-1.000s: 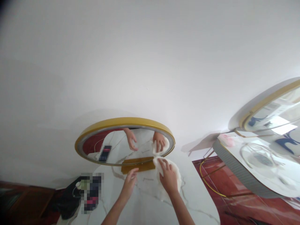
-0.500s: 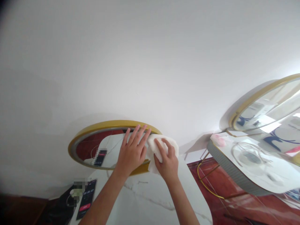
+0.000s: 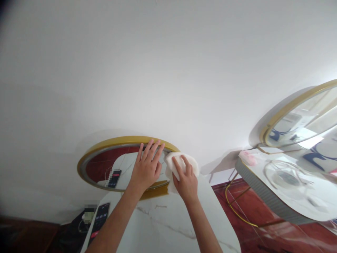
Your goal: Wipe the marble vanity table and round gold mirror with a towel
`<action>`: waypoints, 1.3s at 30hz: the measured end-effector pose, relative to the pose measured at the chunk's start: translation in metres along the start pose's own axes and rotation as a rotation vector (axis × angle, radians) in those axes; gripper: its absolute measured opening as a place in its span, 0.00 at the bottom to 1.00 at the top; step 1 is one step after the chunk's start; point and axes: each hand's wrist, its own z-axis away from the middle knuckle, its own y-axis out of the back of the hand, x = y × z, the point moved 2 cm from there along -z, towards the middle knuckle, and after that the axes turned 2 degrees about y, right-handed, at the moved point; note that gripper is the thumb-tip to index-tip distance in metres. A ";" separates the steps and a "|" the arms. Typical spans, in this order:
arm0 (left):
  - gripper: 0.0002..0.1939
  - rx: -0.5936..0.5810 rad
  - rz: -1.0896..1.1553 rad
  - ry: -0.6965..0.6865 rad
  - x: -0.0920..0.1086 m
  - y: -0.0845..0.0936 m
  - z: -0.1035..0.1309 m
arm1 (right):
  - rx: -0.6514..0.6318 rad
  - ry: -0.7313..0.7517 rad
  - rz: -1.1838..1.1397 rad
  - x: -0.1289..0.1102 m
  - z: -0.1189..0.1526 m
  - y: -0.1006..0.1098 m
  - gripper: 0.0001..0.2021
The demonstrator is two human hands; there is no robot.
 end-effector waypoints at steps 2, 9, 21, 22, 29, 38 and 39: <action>0.30 0.001 -0.001 0.009 -0.001 -0.002 0.000 | 0.022 0.020 -0.010 -0.003 -0.006 0.002 0.29; 0.30 0.002 0.015 0.008 0.000 -0.003 0.001 | 0.005 -0.049 -0.065 0.014 0.022 -0.029 0.27; 0.30 0.032 0.051 0.032 0.003 -0.009 0.003 | -0.019 -0.079 -0.095 0.019 0.042 -0.045 0.27; 0.30 0.032 0.053 0.031 0.003 -0.008 0.003 | -0.005 -0.082 -0.105 0.019 0.041 -0.046 0.27; 0.30 0.005 0.063 0.025 0.000 -0.003 0.000 | -0.166 -0.162 -0.143 0.027 0.069 -0.077 0.26; 0.32 -0.063 0.385 0.072 0.002 -0.031 0.056 | -0.473 -0.280 -0.356 0.023 0.133 -0.108 0.30; 0.32 -0.100 0.433 0.118 0.004 -0.042 0.074 | -0.501 -0.292 -0.377 0.021 0.143 -0.112 0.30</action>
